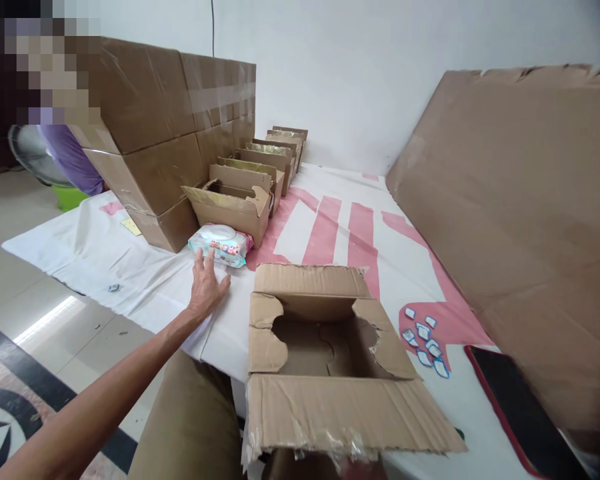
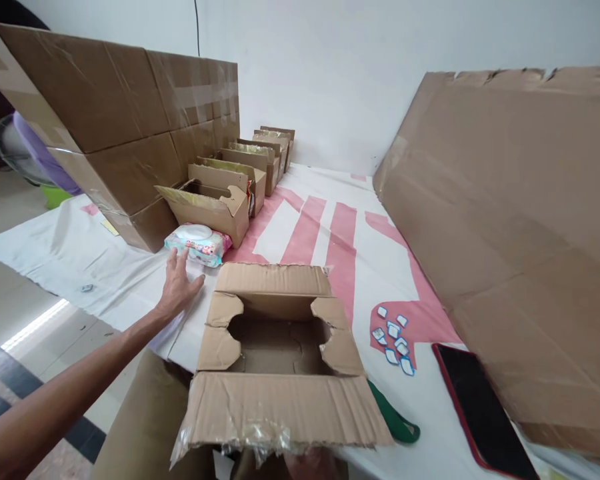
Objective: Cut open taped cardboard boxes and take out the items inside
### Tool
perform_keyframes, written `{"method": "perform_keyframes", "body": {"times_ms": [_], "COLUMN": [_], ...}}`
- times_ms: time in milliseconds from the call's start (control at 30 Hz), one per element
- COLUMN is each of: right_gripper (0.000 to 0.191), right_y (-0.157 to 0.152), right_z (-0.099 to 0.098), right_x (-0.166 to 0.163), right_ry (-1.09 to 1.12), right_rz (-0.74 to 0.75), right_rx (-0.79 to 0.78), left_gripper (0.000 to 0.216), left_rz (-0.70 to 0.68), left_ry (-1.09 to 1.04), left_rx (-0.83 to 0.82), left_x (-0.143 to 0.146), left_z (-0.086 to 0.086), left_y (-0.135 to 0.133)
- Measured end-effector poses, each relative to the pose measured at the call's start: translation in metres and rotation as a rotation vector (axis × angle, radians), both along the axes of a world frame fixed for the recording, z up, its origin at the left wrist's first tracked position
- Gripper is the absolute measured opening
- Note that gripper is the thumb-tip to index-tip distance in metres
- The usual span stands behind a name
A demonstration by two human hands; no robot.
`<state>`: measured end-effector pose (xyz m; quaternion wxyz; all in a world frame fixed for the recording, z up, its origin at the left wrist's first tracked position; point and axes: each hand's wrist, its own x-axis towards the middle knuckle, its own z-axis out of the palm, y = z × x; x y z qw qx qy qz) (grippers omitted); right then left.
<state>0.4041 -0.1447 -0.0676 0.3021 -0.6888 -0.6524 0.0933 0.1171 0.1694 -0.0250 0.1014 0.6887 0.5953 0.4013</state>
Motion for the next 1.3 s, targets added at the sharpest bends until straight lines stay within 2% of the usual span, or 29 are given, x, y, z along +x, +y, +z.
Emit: {"method": "perform_keyframes", "body": {"times_ms": [100, 233, 300, 367, 433, 500, 567, 600, 667, 733, 800, 867, 933, 1033, 1133, 1200, 1300], "right_gripper": [0.036, 0.039, 0.035, 0.030, 0.043, 0.072, 0.093, 0.097, 0.092, 0.078, 0.071, 0.073, 0.079, 0.086, 0.087, 0.086, 0.087], "right_y": [0.007, 0.000, -0.008, -0.010, -0.002, 0.018, 0.042, 0.053, 0.071, 0.077, 0.070, 0.055, 0.042, 0.038, 0.053, 0.069, 0.097], "right_z": [0.015, 0.054, 0.069, 0.076, 0.078, 0.079, 0.085, 0.090, 0.103, 0.119, 0.133, 0.142, 0.143, 0.130, 0.119, 0.123, 0.139], "right_x": [0.006, 0.032, 0.049, 0.062, 0.067, 0.063, 0.055, 0.051, 0.047, 0.047, 0.050, 0.051, 0.049, 0.035, 0.007, -0.018, -0.061], "right_ry": [0.095, 0.267, 0.328, 0.328, 0.329, 0.373, 0.462, 0.516, 0.614, 0.646, 0.610, 0.551, 0.508, 0.500, 0.532, 0.531, 0.501], "right_rz": [0.028, -0.007, -0.093, -0.229, -0.303, -0.248, -0.113, -0.053, 0.008, -0.038, -0.151, -0.266, -0.344, -0.353, -0.208, -0.067, 0.124], "right_rx": [0.069, 0.048, 0.022, 0.042, 0.075, 0.094, 0.109, 0.118, 0.139, 0.186, 0.295, 0.448, 0.549, 0.503, 0.419, 0.421, 0.474], "left_gripper": [0.069, 0.056, 0.061, 0.073, 0.089, 0.105, 0.116, 0.118, 0.109, 0.090, 0.072, 0.064, 0.064, 0.065, 0.065, 0.063, 0.063], "left_rz": [-0.163, -0.441, -0.507, -0.543, -0.557, -0.569, -0.576, -0.576, -0.561, -0.573, -0.624, -0.675, -0.716, -0.740, -0.656, -0.559, -0.414], "left_ry": [0.008, -0.078, -0.144, -0.240, -0.352, -0.457, -0.563, -0.618, -0.733, -0.825, -0.869, -0.876, -0.871, -0.869, -0.881, -0.883, -0.912], "left_rx": [-0.053, -0.200, -0.306, -0.399, -0.454, -0.482, -0.489, -0.489, -0.457, -0.388, -0.306, -0.235, -0.197, -0.196, -0.195, -0.162, -0.017], "left_x": [-0.003, -0.022, -0.030, -0.030, -0.021, -0.005, 0.015, 0.025, 0.045, 0.063, 0.077, 0.085, 0.085, 0.070, 0.033, 0.001, -0.046], "left_z": [0.011, 0.029, 0.034, 0.035, 0.035, 0.039, 0.047, 0.054, 0.070, 0.091, 0.114, 0.133, 0.143, 0.133, 0.112, 0.104, 0.109], "left_y": [-0.046, -0.113, -0.141, -0.164, -0.178, -0.182, -0.177, -0.172, -0.161, -0.151, -0.147, -0.147, -0.149, -0.148, -0.146, -0.146, -0.143]}}
